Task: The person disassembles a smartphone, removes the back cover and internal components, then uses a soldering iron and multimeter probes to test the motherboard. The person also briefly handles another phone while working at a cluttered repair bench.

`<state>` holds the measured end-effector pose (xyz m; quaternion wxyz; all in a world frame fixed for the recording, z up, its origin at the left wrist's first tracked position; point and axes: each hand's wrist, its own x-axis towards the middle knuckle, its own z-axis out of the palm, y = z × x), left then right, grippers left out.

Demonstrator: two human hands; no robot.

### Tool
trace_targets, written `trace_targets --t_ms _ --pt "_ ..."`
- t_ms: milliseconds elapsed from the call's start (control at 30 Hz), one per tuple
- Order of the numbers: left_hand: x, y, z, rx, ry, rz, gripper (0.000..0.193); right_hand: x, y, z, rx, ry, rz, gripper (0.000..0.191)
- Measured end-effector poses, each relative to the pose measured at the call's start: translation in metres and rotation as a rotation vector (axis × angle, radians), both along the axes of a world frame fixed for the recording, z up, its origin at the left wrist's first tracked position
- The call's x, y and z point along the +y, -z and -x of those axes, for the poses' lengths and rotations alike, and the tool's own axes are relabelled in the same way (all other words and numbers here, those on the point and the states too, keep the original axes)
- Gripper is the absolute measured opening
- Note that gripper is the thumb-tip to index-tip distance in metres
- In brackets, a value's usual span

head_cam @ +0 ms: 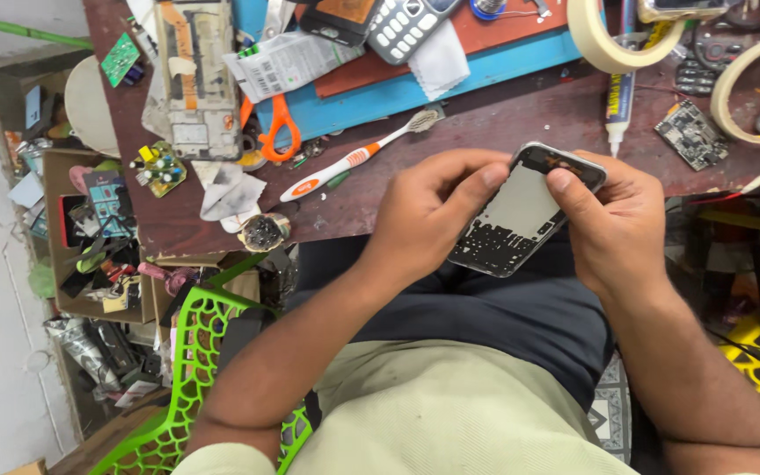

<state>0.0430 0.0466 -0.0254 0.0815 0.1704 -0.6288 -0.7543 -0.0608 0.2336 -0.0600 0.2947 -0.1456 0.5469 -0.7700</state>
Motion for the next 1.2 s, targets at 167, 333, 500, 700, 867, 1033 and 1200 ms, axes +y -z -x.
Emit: trace_targets --t_ms 167,333,500,700,867,1033,1200 --pt "0.014 0.016 0.024 -0.035 -0.201 -0.182 0.033 -0.019 0.012 -0.003 0.018 0.056 -0.113 0.019" --pt "0.017 0.020 0.024 -0.061 -0.154 -0.344 0.038 -0.025 0.013 -0.002 -0.041 0.120 -0.138 0.021" --pt "0.018 0.028 0.027 -0.120 -0.186 -0.359 0.041 -0.030 0.009 -0.004 -0.034 0.062 -0.214 0.019" --pt "0.011 0.043 0.034 -0.133 -0.147 -0.521 0.042 -0.032 0.012 -0.002 0.016 0.063 -0.141 0.018" --pt "0.005 0.047 0.036 -0.164 -0.109 -0.490 0.045 -0.031 0.015 -0.003 0.086 0.055 -0.151 0.018" --pt "-0.003 0.044 0.037 -0.304 -0.042 -0.491 0.046 -0.030 0.015 -0.005 0.171 0.043 -0.214 0.017" --pt "0.000 0.047 0.040 -0.313 -0.086 -0.423 0.046 -0.031 0.014 -0.006 0.288 0.044 -0.259 0.018"
